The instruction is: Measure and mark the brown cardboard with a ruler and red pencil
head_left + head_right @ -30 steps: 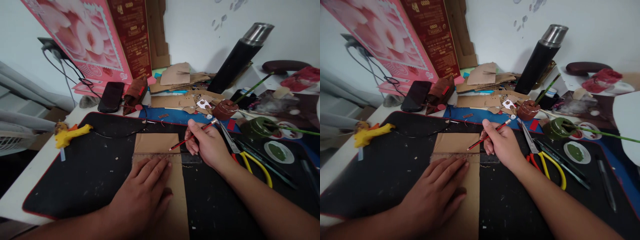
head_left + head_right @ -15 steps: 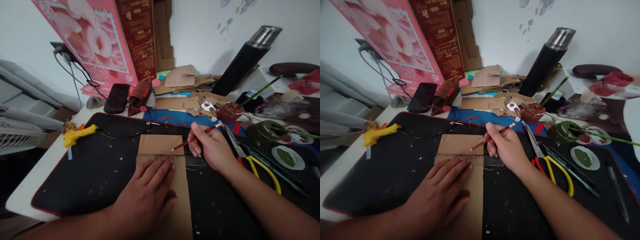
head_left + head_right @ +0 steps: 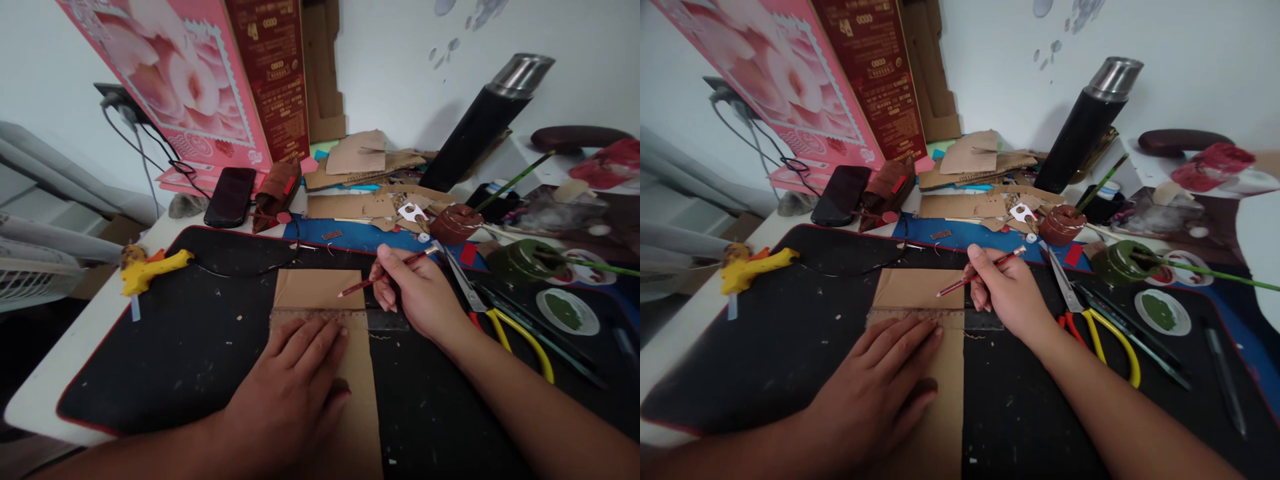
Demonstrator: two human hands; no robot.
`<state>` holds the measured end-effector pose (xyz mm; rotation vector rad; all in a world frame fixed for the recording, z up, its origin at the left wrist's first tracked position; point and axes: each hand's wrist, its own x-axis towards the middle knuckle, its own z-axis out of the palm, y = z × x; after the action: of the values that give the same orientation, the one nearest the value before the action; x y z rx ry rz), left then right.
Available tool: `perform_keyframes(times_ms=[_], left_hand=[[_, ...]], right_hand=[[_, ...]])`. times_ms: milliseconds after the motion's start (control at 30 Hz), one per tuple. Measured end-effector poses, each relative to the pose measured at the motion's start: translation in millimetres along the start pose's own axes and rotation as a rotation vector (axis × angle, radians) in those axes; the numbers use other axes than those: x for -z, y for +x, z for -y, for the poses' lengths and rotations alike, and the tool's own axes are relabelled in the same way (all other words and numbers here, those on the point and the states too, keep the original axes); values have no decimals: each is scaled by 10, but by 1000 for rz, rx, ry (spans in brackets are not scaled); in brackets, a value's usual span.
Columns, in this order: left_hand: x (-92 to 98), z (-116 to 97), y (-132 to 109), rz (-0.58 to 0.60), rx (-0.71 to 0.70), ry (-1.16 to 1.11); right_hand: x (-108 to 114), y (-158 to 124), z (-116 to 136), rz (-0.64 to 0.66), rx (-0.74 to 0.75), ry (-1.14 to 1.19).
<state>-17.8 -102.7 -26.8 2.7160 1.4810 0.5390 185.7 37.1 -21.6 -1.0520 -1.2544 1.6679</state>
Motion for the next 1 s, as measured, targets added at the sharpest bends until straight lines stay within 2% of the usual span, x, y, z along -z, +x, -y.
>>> perform_keyframes(times_ms=[1000], left_hand=[[37, 15, 27, -7, -45, 38]], right_hand=[[-4, 1, 23, -10, 2, -23]])
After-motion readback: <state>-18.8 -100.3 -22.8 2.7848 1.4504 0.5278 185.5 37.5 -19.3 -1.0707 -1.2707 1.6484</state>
